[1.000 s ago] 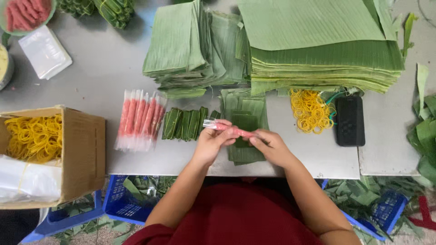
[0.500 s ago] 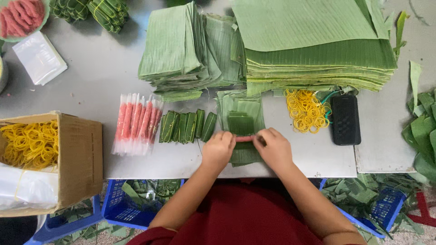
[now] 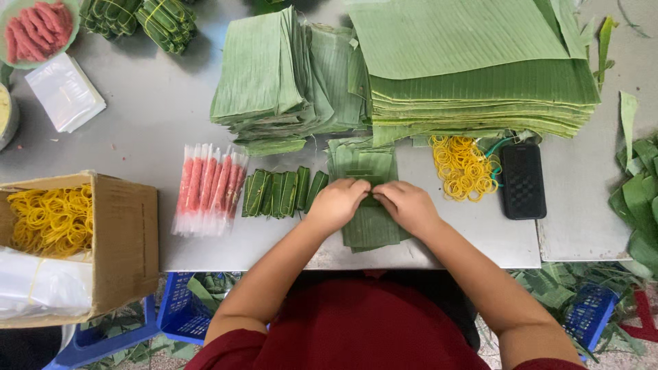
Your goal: The person wraps small cylindrical food items into pieces of green leaf by hand. They place a food item onto a rectangular piece of leaf, roll it tightly, and secure it with a rubber band, occasionally picking up finished bundles and checking the leaf supply.
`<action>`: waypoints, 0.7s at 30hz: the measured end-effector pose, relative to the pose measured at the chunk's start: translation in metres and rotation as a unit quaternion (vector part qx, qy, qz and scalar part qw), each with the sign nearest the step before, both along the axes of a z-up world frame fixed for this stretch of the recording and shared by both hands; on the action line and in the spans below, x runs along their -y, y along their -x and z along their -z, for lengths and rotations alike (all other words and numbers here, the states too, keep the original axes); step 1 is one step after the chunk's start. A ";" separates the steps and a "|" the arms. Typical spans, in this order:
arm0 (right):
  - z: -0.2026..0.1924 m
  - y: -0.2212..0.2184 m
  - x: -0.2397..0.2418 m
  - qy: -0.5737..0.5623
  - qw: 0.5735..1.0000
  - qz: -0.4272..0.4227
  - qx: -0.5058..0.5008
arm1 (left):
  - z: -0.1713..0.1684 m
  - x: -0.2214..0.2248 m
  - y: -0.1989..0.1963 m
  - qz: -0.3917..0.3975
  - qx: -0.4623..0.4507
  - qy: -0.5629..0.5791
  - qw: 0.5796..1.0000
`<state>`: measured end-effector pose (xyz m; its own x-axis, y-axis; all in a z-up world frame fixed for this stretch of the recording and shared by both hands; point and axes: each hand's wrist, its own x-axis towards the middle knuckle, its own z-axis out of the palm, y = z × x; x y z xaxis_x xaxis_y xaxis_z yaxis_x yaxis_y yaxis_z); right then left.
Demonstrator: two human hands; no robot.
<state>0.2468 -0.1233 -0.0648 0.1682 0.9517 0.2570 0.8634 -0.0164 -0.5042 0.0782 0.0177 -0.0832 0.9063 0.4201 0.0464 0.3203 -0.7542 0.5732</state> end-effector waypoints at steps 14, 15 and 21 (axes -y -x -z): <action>-0.013 -0.017 -0.021 -0.009 0.997 -0.074 0.028 | -0.012 -0.029 -0.007 0.063 0.079 -0.092 0.991; -0.013 -0.016 -0.022 -0.043 0.994 -0.092 0.051 | -0.013 -0.030 -0.008 0.060 0.091 -0.142 0.984; -0.008 -0.002 -0.018 -0.070 0.989 -0.075 0.108 | -0.039 0.020 0.020 0.253 0.052 -0.169 0.951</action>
